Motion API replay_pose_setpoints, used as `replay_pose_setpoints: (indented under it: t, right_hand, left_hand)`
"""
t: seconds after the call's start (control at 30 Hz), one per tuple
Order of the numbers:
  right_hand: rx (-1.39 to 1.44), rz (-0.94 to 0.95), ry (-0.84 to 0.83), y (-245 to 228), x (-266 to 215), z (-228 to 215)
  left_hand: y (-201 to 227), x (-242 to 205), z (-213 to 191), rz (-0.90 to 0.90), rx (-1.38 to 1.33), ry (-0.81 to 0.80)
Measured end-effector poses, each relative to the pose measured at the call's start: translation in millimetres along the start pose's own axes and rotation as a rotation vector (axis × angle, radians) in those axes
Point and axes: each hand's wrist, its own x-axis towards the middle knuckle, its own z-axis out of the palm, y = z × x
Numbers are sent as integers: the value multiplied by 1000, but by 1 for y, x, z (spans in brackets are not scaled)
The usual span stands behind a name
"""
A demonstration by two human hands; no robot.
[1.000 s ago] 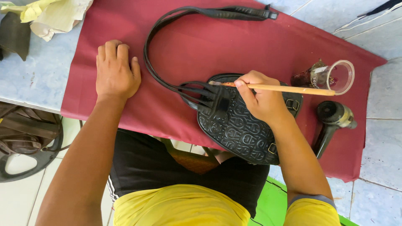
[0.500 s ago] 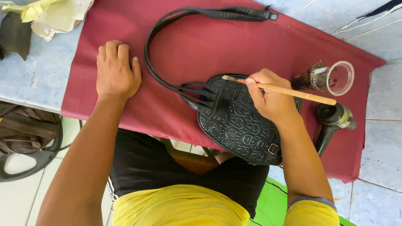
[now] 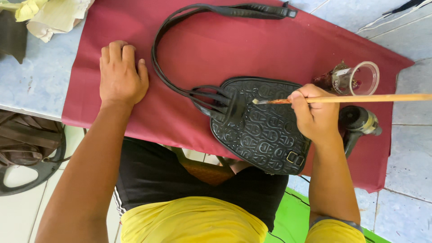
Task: The person applies a clear liquid to a black handbag using a paintbrush, then uses a hairdryer to dry the surface. The handbag remains on a red mat throughout the process.
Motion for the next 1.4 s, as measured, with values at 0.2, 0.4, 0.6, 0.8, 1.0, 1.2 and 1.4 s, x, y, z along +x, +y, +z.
replay_pose_setpoints:
  t: [0.2,0.4,0.6,0.8,1.0,1.2,1.4]
  right_hand:
    - [-120,-76,104,4,-1,4]
    - [43,-12,-171,-12,-19,-4]
    - [-128,-101,51,1,-31,6]
    - [46,-54,-126,-25,-70,15]
    - [151,-100,111,-22,-95,19]
    - [194,-74,-63,-32,-106,22]
    - [126,-76,95,-31,-121,25]
  left_hand:
    - [0,1,0,0,8,-17]
    - [1,2,-3,40,-15,2]
    - [2,2,-7,56,-30,-1]
    - [3,3,-8,66,-47,4]
    - [5,4,-12,102,-76,9]
    - [5,5,-13,135,-76,11]
    - [5,6,-14,145,-78,3]
